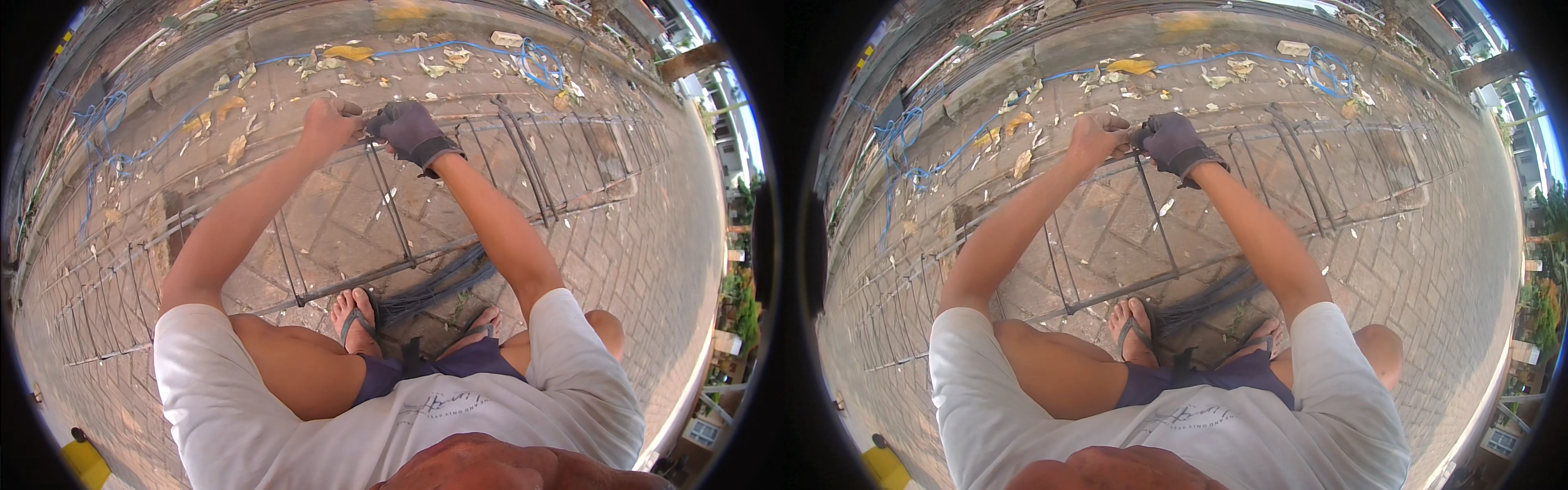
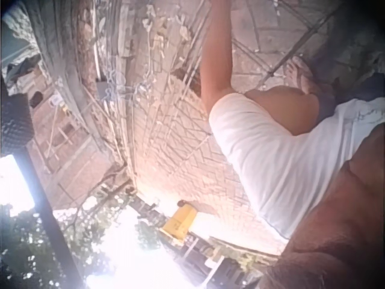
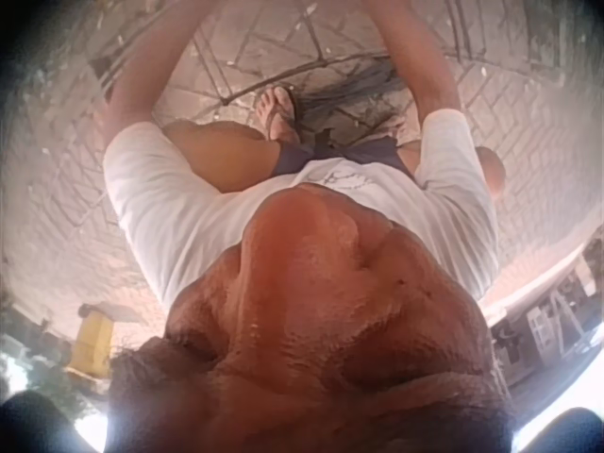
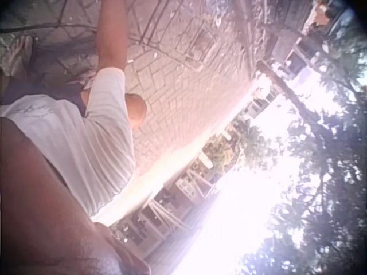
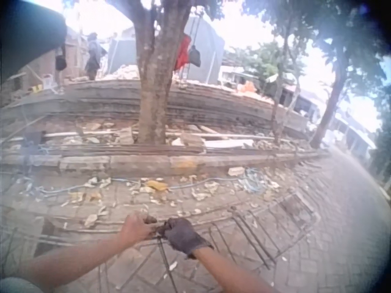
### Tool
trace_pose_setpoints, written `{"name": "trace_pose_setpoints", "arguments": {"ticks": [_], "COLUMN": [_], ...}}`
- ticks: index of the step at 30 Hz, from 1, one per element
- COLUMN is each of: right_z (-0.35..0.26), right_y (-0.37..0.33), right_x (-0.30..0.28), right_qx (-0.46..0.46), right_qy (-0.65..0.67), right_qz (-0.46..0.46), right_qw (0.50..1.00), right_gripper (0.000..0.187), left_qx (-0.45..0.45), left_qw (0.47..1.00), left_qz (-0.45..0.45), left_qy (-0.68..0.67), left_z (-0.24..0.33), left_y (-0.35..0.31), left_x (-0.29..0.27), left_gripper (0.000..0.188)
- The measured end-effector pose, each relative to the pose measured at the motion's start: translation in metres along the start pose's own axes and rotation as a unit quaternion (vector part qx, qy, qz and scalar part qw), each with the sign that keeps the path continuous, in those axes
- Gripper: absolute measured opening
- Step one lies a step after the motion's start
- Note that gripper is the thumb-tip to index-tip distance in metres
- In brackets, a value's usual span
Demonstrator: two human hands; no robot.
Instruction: The person sits on a paved surface and uses pliers to twist wire ties around the joints of a metal frame. They repeatedly cut, wrap, and twist wires to secure the frame's structure.
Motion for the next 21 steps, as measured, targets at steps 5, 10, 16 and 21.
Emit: {"name": "trace_pose_setpoints", "arguments": {"ticks": [5,10,16,21], "right_z": [-0.023,-0.04,-0.035,-0.036], "right_y": [-0.014,-0.019,-0.007,0.009], "right_x": [-0.005,-0.001,-0.004,0.0], "right_qx": [-0.143,-0.243,-0.186,-0.103], "right_qy": [-0.154,-0.263,-0.287,-0.302], "right_qz": [0.059,0.046,0.051,0.052], "right_qw": [0.976,0.933,0.938,0.946], "right_gripper": [0.031,0.025,0.019,0.02], "left_qx": [0.051,0.153,0.247,0.236], "left_qw": [0.992,0.965,0.938,0.917], "left_qz": [-0.055,-0.169,-0.089,0.088], "left_qy": [0.101,0.13,0.225,0.309], "left_z": [-0.001,0.013,0.036,0.054], "left_y": [0.025,0.019,-0.028,-0.054], "left_x": [0.017,0.024,0.024,0.031], "left_gripper": [0.022,0.031,0.08,0.103]}}
Point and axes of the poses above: each hand's wrist, its own y-axis towards the middle knuckle, its own x-axis out of the palm, z = x × y, the point moved 10 cm from there along y, towards the middle knuckle, and after that the axes turned 4 degrees about y, right-handed, at the moved point
